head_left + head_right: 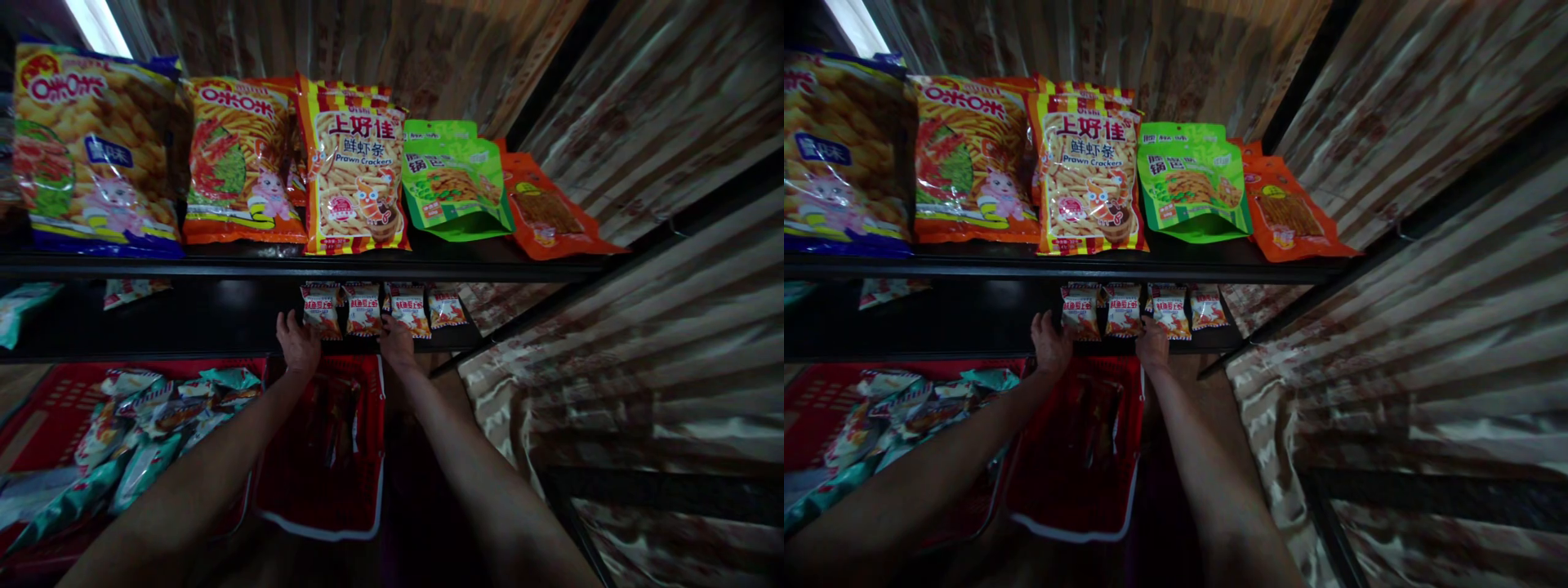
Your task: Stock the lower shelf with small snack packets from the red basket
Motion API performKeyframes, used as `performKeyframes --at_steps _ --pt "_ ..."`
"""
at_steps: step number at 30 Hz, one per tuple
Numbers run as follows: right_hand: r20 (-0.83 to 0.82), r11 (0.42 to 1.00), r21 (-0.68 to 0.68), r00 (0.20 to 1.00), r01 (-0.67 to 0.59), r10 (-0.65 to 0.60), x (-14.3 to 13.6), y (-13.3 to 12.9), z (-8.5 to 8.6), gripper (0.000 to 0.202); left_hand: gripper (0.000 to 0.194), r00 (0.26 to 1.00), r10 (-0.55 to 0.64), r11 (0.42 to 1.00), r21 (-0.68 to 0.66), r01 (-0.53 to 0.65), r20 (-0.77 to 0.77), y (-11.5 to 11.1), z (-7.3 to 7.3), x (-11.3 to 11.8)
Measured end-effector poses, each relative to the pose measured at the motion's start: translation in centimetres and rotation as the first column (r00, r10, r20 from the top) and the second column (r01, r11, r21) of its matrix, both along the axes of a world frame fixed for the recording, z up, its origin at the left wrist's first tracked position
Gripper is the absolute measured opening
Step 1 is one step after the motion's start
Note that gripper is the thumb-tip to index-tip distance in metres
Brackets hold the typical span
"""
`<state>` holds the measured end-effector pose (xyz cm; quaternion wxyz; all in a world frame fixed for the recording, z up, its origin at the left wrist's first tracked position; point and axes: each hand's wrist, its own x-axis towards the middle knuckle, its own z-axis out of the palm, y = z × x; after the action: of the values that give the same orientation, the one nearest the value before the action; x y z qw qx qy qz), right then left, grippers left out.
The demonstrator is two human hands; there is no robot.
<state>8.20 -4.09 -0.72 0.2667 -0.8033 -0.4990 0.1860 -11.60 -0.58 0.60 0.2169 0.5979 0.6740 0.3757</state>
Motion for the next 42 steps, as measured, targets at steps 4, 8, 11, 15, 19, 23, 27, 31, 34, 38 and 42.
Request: performKeyframes --at_steps 4,8,11,15,19,23,27,31,34,38,42 --pt "0.142 0.996 0.038 0.986 0.078 -0.082 -0.7 -0.4 1.7 0.048 0.056 0.978 0.013 0.99 -0.139 0.017 0.209 3.6 0.0 -0.6" --pt "0.099 0.965 0.255 0.994 -0.065 0.041 -2.3 0.7 3.5 0.043 0.055 0.912 0.002 0.973 -0.211 0.092 0.409 6.3 0.2 -1.0" --pt "-0.065 0.959 0.25 0.986 -0.134 0.154 -4.4 2.6 4.3 0.038 0.058 0.885 0.0 0.967 -0.225 0.118 0.466 7.3 0.1 -0.8" --pt "-0.169 0.957 0.193 0.954 -0.215 0.248 -7.5 4.9 4.7 0.043 0.056 0.86 -0.083 0.963 -0.181 0.199 0.504 7.9 -0.2 -0.3" --pt "-0.178 0.947 0.191 0.94 -0.258 0.292 -9.0 6.7 4.2 0.046 0.044 0.879 -0.123 0.959 -0.174 0.225 0.46 8.4 -0.4 0.1" --pt "-0.177 0.964 0.156 0.954 -0.214 0.24 -8.9 8.1 3.4 0.047 0.036 0.888 -0.122 0.959 -0.177 0.221 0.444 8.6 -0.6 0.4" --pt "-0.177 0.972 0.121 0.96 -0.199 0.219 -8.8 8.6 3.2 0.045 0.034 0.89 -0.124 0.965 -0.155 0.211 0.439 8.4 -0.6 0.7" --pt "-0.163 0.983 0.043 0.969 -0.18 0.185 -9.1 8.7 3.3 0.041 0.036 0.915 -0.083 0.967 -0.19 0.17 0.395 8.1 -0.1 1.0" --pt "-0.125 0.982 0.048 0.974 -0.182 0.187 -9.2 8.8 3.2 0.038 0.035 0.928 -0.075 0.97 -0.19 0.153 0.364 8.1 0.1 1.3" --pt "-0.063 0.976 0.1 0.978 -0.194 0.201 -9.1 8.9 2.8 0.039 0.031 0.962 -0.046 0.98 -0.177 0.096 0.271 8.3 -0.1 1.8" --pt "0.021 0.972 0.082 0.975 -0.22 0.219 -9.0 9.0 2.7 0.041 0.029 0.977 -0.051 0.983 -0.16 0.085 0.206 8.5 -0.3 1.8"
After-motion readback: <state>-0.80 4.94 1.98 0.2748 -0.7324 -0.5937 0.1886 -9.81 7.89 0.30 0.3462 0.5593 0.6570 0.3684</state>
